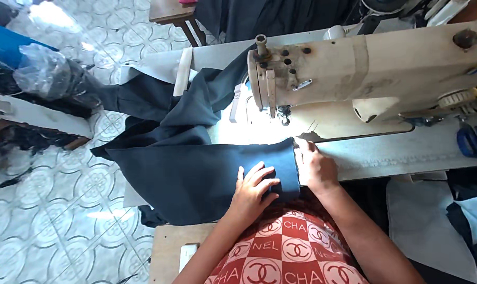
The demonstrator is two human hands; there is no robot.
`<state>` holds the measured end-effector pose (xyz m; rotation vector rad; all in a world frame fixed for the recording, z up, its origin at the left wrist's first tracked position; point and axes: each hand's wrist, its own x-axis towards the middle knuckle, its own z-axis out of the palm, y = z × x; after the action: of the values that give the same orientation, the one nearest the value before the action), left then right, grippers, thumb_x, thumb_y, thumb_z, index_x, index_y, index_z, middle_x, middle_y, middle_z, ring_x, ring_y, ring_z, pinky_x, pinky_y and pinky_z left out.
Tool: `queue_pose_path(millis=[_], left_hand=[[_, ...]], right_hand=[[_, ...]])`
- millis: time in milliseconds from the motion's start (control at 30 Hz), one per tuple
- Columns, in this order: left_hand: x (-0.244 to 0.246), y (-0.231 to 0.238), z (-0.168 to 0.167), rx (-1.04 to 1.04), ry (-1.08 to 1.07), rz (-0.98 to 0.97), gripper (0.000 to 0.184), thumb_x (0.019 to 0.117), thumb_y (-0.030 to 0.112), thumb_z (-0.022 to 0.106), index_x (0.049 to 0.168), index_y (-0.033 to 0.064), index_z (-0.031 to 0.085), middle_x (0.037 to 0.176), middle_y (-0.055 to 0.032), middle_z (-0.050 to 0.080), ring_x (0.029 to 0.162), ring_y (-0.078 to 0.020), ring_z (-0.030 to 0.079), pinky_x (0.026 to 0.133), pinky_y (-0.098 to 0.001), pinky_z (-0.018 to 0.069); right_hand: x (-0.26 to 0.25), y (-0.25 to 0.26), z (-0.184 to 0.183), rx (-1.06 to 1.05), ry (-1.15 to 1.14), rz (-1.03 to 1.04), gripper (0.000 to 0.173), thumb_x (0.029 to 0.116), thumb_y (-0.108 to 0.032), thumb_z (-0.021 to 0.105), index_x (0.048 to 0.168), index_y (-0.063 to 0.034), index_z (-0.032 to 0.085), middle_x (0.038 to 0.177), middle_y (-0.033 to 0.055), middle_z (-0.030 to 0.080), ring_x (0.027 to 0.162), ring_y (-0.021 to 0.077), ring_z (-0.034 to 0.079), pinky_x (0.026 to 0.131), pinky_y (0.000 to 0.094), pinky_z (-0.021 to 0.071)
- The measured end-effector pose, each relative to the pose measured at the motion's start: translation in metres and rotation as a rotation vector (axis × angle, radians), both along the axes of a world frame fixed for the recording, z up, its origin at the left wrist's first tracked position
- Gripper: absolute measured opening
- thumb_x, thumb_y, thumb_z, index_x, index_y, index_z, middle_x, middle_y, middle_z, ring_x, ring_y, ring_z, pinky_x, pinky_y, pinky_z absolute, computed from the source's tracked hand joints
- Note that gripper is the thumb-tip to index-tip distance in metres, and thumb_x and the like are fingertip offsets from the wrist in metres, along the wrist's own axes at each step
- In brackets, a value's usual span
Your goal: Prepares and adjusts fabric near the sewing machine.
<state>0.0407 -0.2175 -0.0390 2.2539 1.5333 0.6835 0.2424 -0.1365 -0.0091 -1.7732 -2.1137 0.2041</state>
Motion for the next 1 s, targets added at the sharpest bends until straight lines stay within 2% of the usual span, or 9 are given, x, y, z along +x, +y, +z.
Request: queue_pose_path(millis=[133, 233, 333, 400, 500, 633, 667, 867, 1000], left_hand=[[-0.007, 0.017, 0.001, 0.024, 0.036, 0.099, 0.039, 0.0975, 0.05, 0.061, 0.125, 0.0246, 0.072, 0.144, -0.0029, 0.062, 0.142, -0.0336, 0.049, 0.109, -0.0805, 0.0253], [-0.014, 0.032, 0.001, 0.002, 0.048, 0.156, 0.047, 0.0957, 0.056, 0.061, 0.127, 0.0227, 0.071, 0.146, -0.0058, 0.06, 0.143, -0.0329, 0.048, 0.111, -0.0808, 0.0213], [-0.012, 0.038, 0.002, -0.011, 0.034, 0.188, 0.048, 0.0921, 0.057, 0.065, 0.126, 0.0224, 0.071, 0.147, -0.006, 0.058, 0.145, -0.0318, 0.045, 0.112, -0.0807, 0.018], [-0.009, 0.039, 0.001, -0.008, 0.043, 0.218, 0.049, 0.0911, 0.057, 0.066, 0.126, 0.0231, 0.071, 0.148, -0.0054, 0.058, 0.147, -0.0315, 0.043, 0.113, -0.0798, 0.0182], [-0.006, 0.039, 0.0, -0.008, 0.071, 0.249, 0.052, 0.0912, 0.058, 0.064, 0.127, 0.0218, 0.071, 0.149, -0.0067, 0.057, 0.148, -0.0327, 0.041, 0.113, -0.0789, 0.0181], [-0.006, 0.038, 0.0, -0.005, 0.077, 0.247, 0.052, 0.0916, 0.058, 0.064, 0.128, 0.0226, 0.07, 0.149, -0.0062, 0.057, 0.149, -0.0324, 0.04, 0.114, -0.0786, 0.0171], [-0.006, 0.038, 0.0, -0.006, 0.076, 0.249, 0.051, 0.0918, 0.058, 0.064, 0.129, 0.0228, 0.07, 0.149, -0.0058, 0.057, 0.149, -0.0327, 0.04, 0.114, -0.0785, 0.0173], [-0.005, 0.038, 0.001, -0.005, 0.086, 0.258, 0.052, 0.0913, 0.059, 0.064, 0.129, 0.0229, 0.07, 0.15, -0.0058, 0.056, 0.149, -0.0323, 0.04, 0.114, -0.0783, 0.0176], [-0.005, 0.037, 0.0, 0.001, 0.092, 0.253, 0.052, 0.0916, 0.058, 0.063, 0.129, 0.0225, 0.07, 0.15, -0.0065, 0.056, 0.149, -0.0329, 0.04, 0.113, -0.0785, 0.0177]], right_hand=[[0.014, 0.003, 0.005, -0.081, 0.041, -0.073, 0.035, 0.1017, -0.011, 0.057, 0.136, -0.0075, 0.064, 0.112, 0.02, 0.073, 0.075, 0.0394, 0.073, 0.062, 0.0567, 0.0587], [0.03, -0.009, 0.009, -0.062, 0.085, -0.09, 0.035, 0.1006, -0.01, 0.06, 0.135, -0.0042, 0.062, 0.111, 0.0202, 0.071, 0.078, 0.038, 0.073, 0.064, 0.0564, 0.059], [0.033, -0.041, 0.019, -0.051, 0.09, -0.033, 0.028, 0.0959, -0.017, 0.063, 0.119, -0.0009, 0.068, 0.095, 0.0163, 0.073, 0.069, 0.0314, 0.072, 0.057, 0.05, 0.0575], [0.03, -0.065, 0.022, -0.075, 0.076, 0.026, 0.03, 0.0923, -0.023, 0.063, 0.112, -0.0028, 0.073, 0.09, 0.0127, 0.075, 0.065, 0.0271, 0.071, 0.052, 0.0453, 0.0571], [0.023, -0.086, 0.019, -0.15, 0.061, 0.089, 0.032, 0.0912, -0.023, 0.062, 0.117, -0.0079, 0.074, 0.094, 0.0097, 0.075, 0.064, 0.0237, 0.071, 0.052, 0.0415, 0.0571], [0.023, -0.081, 0.01, -0.067, -0.042, -0.005, 0.028, 0.091, -0.018, 0.063, 0.11, -0.0007, 0.073, 0.093, 0.0169, 0.073, 0.061, 0.0299, 0.07, 0.05, 0.0442, 0.0563], [0.026, -0.079, 0.01, -0.052, -0.064, -0.033, 0.029, 0.0916, -0.018, 0.063, 0.113, -0.0003, 0.073, 0.094, 0.0174, 0.074, 0.062, 0.0306, 0.071, 0.05, 0.0449, 0.0567], [0.025, -0.09, 0.02, -0.05, -0.083, 0.018, 0.031, 0.0923, -0.017, 0.061, 0.116, -0.0027, 0.074, 0.098, 0.0158, 0.074, 0.063, 0.0284, 0.071, 0.051, 0.0418, 0.057], [0.013, -0.08, 0.004, 0.039, -0.094, 0.033, 0.029, 0.0935, -0.014, 0.061, 0.115, -0.0005, 0.074, 0.094, 0.017, 0.074, 0.06, 0.0287, 0.07, 0.05, 0.0396, 0.0564]])
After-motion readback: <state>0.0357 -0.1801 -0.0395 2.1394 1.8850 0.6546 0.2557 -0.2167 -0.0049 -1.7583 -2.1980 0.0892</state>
